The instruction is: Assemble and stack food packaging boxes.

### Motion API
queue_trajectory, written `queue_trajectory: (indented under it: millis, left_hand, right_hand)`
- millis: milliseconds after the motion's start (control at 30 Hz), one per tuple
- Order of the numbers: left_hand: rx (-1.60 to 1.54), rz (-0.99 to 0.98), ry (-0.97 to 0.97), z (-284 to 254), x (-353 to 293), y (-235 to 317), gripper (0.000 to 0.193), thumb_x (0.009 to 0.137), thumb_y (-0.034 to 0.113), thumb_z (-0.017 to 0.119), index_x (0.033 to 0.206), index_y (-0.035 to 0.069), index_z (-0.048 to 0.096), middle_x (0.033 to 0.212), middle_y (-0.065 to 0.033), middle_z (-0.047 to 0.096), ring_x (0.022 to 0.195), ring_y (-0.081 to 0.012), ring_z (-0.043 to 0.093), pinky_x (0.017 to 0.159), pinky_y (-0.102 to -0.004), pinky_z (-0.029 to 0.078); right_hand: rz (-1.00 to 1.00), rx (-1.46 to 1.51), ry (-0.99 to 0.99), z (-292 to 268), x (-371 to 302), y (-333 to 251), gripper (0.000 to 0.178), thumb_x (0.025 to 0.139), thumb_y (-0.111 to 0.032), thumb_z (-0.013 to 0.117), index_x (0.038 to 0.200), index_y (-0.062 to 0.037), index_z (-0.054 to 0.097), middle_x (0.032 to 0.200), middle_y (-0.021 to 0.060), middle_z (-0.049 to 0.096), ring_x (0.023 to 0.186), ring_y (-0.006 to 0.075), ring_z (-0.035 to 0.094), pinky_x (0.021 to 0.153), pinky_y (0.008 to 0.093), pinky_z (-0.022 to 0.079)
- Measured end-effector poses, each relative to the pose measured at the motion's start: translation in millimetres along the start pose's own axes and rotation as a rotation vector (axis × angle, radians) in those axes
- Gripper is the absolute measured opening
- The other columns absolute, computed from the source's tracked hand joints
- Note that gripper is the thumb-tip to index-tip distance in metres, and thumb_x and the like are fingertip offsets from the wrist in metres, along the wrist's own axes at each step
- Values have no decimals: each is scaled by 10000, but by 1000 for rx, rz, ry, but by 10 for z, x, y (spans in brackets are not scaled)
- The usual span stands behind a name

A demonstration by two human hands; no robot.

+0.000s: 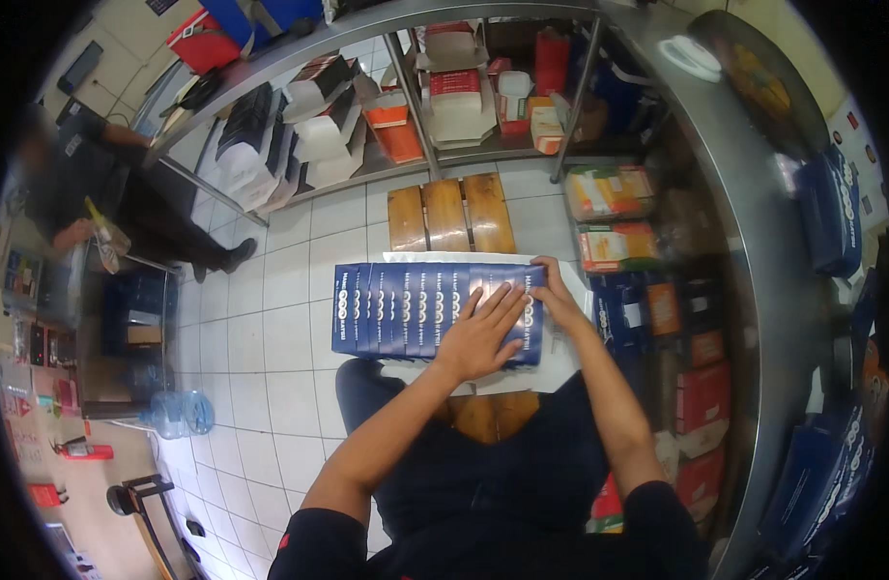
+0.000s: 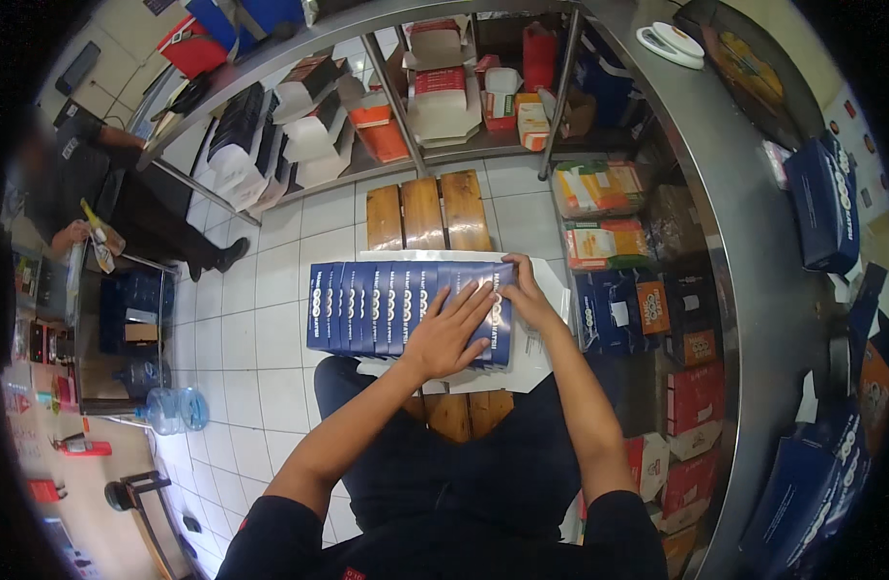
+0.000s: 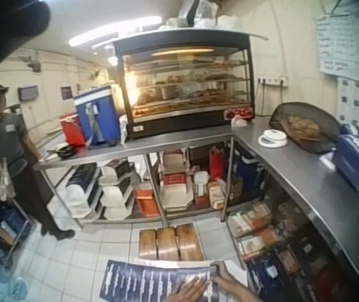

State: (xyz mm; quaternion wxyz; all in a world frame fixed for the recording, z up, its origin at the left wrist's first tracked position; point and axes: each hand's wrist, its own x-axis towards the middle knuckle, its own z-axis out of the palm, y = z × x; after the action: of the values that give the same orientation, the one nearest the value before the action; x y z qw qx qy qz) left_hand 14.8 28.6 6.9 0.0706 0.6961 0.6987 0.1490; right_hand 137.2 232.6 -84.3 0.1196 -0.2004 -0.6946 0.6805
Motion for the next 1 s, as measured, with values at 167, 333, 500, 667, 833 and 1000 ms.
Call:
queue_trajectory:
  millis: [167, 333, 500, 667, 833, 1000]
  left_hand:
    - [20, -5, -28, 9, 14, 22, 699, 1026, 432, 475, 1607, 78, 315, 1673, -108, 312, 1554, -289, 265, 1259, -528, 164]
    - [23, -33, 30, -64, 86, 63, 711, 1028, 432, 491, 1605, 58, 313, 1676, -120, 303, 1552, -286, 277, 1266, -514, 163]
    - [-210, -129, 297, -239, -237, 70, 685, 968, 324, 610, 1545, 21, 398, 1626, -191, 363, 1505, -358, 346, 1239, -539, 203]
    - [-359, -438, 523, -372, -1074, 116, 542, 987, 181, 542, 1488, -10, 466, 1555, -222, 430, 1436, -404, 411, 1212, -483, 269]
    - [-402, -730, 635, -443, -2069, 252, 434, 1071, 227, 438, 1401, -37, 538, 1442, -232, 511, 1369, -377, 472, 1170, -444, 339]
    - [-544, -908, 653, -317, -2781, 600, 404, 1047, 198, 484, 1367, -41, 547, 1417, -232, 530, 1354, -390, 481, 1166, -459, 342]
  right_hand:
    - [-131, 62, 59, 122, 106, 44, 688, 840, -74, 528, 1502, -25, 344, 1493, 165, 414, 1445, 280, 357, 1205, 364, 266]
    - [-194, 21, 315, 124, 33, -217, 585, 930, -189, 614, 1466, -52, 423, 1525, 182, 419, 1476, 329, 351, 1220, 430, 252]
    - [-407, -406, 364, 81, -603, -580, 396, 888, -216, 730, 1241, -63, 635, 1468, 207, 464, 1402, 398, 440, 1163, 475, 352]
    - [-390, -758, 183, 146, -917, -784, 298, 865, -299, 773, 1085, -102, 732, 1474, 188, 498, 1393, 417, 440, 1170, 508, 343]
    - [-540, -1064, 49, 84, -806, -990, 302, 863, -329, 768, 1054, -98, 730, 1450, 108, 563, 1401, 373, 446, 1194, 545, 308]
    - [-600, -1224, -259, 26, -643, -1176, 317, 887, -358, 737, 1053, -91, 704, 1394, 56, 618, 1396, 308, 470, 1213, 550, 288]
